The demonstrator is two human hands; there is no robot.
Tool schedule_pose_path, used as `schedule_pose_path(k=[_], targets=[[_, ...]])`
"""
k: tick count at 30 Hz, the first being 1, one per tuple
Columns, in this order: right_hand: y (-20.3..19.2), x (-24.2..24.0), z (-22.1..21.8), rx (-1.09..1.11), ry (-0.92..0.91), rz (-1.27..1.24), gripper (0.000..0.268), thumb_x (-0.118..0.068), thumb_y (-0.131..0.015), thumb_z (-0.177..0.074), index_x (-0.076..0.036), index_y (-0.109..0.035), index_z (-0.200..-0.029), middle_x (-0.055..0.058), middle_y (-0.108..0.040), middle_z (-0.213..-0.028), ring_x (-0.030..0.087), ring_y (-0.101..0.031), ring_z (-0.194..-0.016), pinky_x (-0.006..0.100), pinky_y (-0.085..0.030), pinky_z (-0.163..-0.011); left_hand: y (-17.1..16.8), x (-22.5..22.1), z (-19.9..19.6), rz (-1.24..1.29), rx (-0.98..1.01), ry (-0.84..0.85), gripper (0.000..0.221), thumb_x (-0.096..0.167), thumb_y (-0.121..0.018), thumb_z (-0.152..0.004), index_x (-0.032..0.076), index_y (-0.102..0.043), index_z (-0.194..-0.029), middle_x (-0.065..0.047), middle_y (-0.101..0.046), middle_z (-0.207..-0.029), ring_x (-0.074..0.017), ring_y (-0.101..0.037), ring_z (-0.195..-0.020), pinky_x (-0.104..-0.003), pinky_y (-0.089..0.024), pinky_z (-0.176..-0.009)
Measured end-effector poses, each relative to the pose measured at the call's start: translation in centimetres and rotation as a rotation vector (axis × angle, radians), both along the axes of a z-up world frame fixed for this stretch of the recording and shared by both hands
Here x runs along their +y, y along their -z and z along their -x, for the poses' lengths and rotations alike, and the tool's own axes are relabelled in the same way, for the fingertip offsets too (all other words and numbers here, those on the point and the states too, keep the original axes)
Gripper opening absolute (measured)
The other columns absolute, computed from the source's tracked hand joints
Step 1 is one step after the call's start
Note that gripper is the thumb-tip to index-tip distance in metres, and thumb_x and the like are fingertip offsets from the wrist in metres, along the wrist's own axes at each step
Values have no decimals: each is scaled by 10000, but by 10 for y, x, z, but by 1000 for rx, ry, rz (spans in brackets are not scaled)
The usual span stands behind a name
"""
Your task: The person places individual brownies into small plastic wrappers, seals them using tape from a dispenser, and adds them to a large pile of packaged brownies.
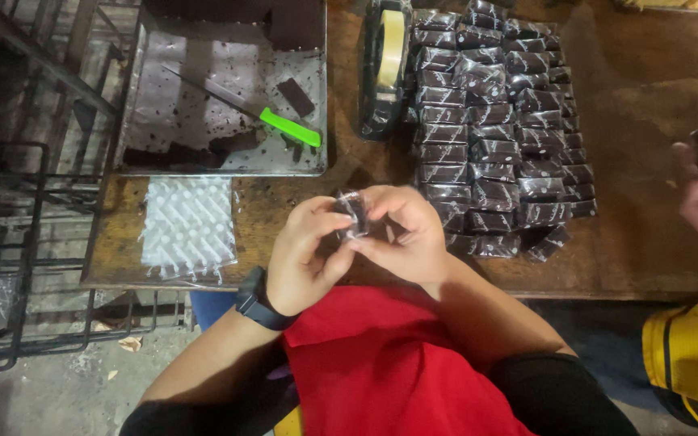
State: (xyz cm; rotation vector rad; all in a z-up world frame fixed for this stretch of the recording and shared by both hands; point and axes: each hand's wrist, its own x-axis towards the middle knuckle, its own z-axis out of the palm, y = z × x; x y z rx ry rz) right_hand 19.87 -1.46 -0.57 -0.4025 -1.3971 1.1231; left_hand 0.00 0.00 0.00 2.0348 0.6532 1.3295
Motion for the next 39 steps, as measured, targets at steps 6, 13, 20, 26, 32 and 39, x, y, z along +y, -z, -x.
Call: schedule_pose_path(k=[6, 13, 20, 26, 32, 39], targets=[[-5, 4, -6, -207, 90, -181, 366, 80, -790, -883, -41, -648, -1198, 109, -632, -1255, 223, -646, -1188, 327, -544, -974, -8, 3, 5, 8, 22, 123, 353, 32, -768, -890, 110, -632, -1206, -158, -575, -1262, -327, -614, -1141, -396, -518, -992], [-9, -2, -5, -268, 237, -160, 226, 75, -750, -914, -43, -695, -1098, 107, -649, -1223, 192, -674, -1091, 300, -561, -908, -17, 1, 6, -123, 113, 79, 305, 16, -762, -896, 88, -628, -1161, -163, -601, -1278, -351, -666, -1123, -395, -570, -936], [-1, -2, 0, -72, 117, 245, 260, 79, -693, -885, -33, -670, -1118, 49, -604, -1067, 139, -601, -954, 263, -501, -835, -21, 5, 11, -221, 162, 125, 313, -26, -762, -868, 110, -689, -1141, -155, -628, -1250, -328, -690, -1060, -374, -573, -876], [-24, 13, -12, -363, 208, -232, 193, 99, -698, -908, -41, -751, -1029, 63, -707, -1067, 218, -691, -1027, 302, -569, -852, -19, 4, 10, -108, 124, 66, 324, 28, -783, -861, 115, -669, -1152, -146, -640, -1249, -331, -694, -1099, -397, -573, -926], [-34, 18, -24, -556, 172, -327, 275, 133, -588, -835, -18, -745, -1003, 145, -699, -1067, 263, -700, -1006, 324, -572, -845, -23, 8, 16, -49, 151, 35, 424, 48, -776, -852, 83, -634, -1250, -148, -656, -1222, -344, -687, -1086, -382, -574, -892], [-14, 125, -44, -180, 730, 540, 371, -146, -603, -960, -52, -598, -1320, 114, -642, -1270, 220, -630, -1079, 358, -565, -858, -20, 7, 26, -122, 158, 17, 351, 63, -805, -865, 98, -662, -1183, -129, -670, -1162, -323, -706, -1007, -366, -582, -830]])
